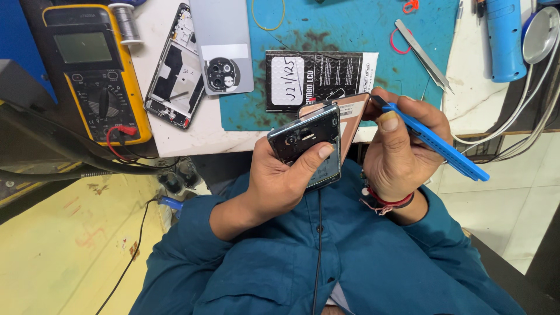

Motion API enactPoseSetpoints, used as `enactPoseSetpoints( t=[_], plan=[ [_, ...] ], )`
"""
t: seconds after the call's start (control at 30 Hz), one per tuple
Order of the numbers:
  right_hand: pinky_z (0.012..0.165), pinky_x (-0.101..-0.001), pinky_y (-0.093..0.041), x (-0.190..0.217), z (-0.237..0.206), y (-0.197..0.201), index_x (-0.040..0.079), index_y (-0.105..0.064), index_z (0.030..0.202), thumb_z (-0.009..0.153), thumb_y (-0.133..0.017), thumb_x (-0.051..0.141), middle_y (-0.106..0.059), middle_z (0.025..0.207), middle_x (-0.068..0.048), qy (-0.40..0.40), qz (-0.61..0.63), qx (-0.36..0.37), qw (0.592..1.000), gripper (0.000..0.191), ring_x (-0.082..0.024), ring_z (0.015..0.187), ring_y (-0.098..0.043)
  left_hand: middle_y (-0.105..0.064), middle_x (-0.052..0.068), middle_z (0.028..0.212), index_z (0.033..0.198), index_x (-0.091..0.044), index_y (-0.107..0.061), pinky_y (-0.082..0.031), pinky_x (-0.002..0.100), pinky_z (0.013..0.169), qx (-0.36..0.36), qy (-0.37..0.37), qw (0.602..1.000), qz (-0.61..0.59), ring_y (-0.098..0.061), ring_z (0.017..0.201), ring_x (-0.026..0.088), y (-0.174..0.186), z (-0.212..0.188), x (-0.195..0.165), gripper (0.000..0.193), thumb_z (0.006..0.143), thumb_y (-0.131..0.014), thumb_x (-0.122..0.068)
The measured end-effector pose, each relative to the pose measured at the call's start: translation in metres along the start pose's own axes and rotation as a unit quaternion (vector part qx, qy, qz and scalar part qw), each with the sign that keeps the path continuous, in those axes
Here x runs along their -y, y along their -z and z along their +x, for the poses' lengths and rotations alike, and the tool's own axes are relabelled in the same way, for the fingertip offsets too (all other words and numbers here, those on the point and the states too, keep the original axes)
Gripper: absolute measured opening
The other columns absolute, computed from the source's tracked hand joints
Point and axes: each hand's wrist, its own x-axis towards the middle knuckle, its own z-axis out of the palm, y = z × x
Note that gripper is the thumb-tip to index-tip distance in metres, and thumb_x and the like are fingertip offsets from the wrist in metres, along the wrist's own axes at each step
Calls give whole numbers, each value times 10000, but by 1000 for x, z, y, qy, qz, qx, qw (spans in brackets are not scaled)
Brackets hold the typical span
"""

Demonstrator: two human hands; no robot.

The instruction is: The person tests a smartphone's touchscreen and fingerprint sensor, then removes the back cover and battery, unscrews internal screws with a screwdriver, and pries at the phone's edge with a blue plastic tool while other phone frames and repair tools lie on the workbench.

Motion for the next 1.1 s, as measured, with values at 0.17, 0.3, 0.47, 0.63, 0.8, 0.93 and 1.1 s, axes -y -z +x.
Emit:
enactPoseSetpoints(
  t=[0.17, 0.3, 0.47, 0.63, 0.8, 0.93, 1.1],
  plan=[
    [993, -420, -631, 0, 0, -1, 3, -625, 1257, 1119, -668, -23, -727, 1191, -235, -2, -3, -4, 1000, 147, -248, 1092, -742, -744, 41, 1100, 1260, 20, -699, -581, 237, 886, 0, -6, 1000, 11, -676, 1002, 73, 1, 1, 0, 214, 1057, -680, -42],
    [992, -422, -634, 0, 1, -1, 2, -623, 1261, 1122, -668, -19, -728, 1190, -232, -2, -3, -1, 1000, 149, -245, 1092, -742, -747, 40, 1097, 1258, 18, -699, -585, 238, 886, 1, -8, 1000, 3, -682, 999, 76, 1, 1, 1, 210, 1058, -678, -43],
    [987, -418, -631, 0, 1, -2, -1, -623, 1262, 1123, -667, -21, -730, 1181, -228, 0, -6, 0, 1000, 147, -242, 1084, -742, -747, 41, 1098, 1258, 20, -699, -584, 239, 889, 4, -13, 1000, 8, -683, 1003, 77, 1, 1, 1, 206, 1063, -677, -43],
    [993, -419, -629, 2, 0, -2, 0, -621, 1264, 1124, -669, -15, -729, 1179, -221, -9, 4, 0, 1000, 150, -239, 1080, -741, -743, 41, 1119, 1268, 17, -693, -579, 238, 910, 3, -14, 1000, 4, -678, 1023, 74, 1, 1, 0, 216, 1061, -677, -43],
    [1000, -420, -623, 2, 1, -1, -7, -627, 1259, 1119, -675, -20, -728, 1174, -223, -16, 15, -4, 1000, 148, -245, 1077, -739, -741, 41, 1115, 1266, 18, -693, -580, 238, 904, 4, -13, 1000, -1, -675, 1017, 74, 1, 1, 0, 215, 1059, -682, -39],
    [1004, -413, -619, 2, 1, 0, -10, -632, 1252, 1114, -674, -23, -730, 1174, -231, -19, 21, -4, 1000, 145, -252, 1070, -742, -743, 42, 1098, 1250, 18, -699, -588, 241, 885, 4, -8, 1000, -4, -680, 998, 76, 2, 1, 1, 204, 1055, -686, -41],
    [1001, -398, -619, 1, -1, 3, -7, -640, 1235, 1107, -681, -32, -732, 1180, -247, -20, 24, -3, 1000, 137, -251, 1071, -744, -745, 40, 1078, 1236, 16, -706, -592, 242, 866, 4, -8, 1000, -2, -683, 977, 76, 2, 1, 1, 192, 1055, -686, -46]
  ],
)
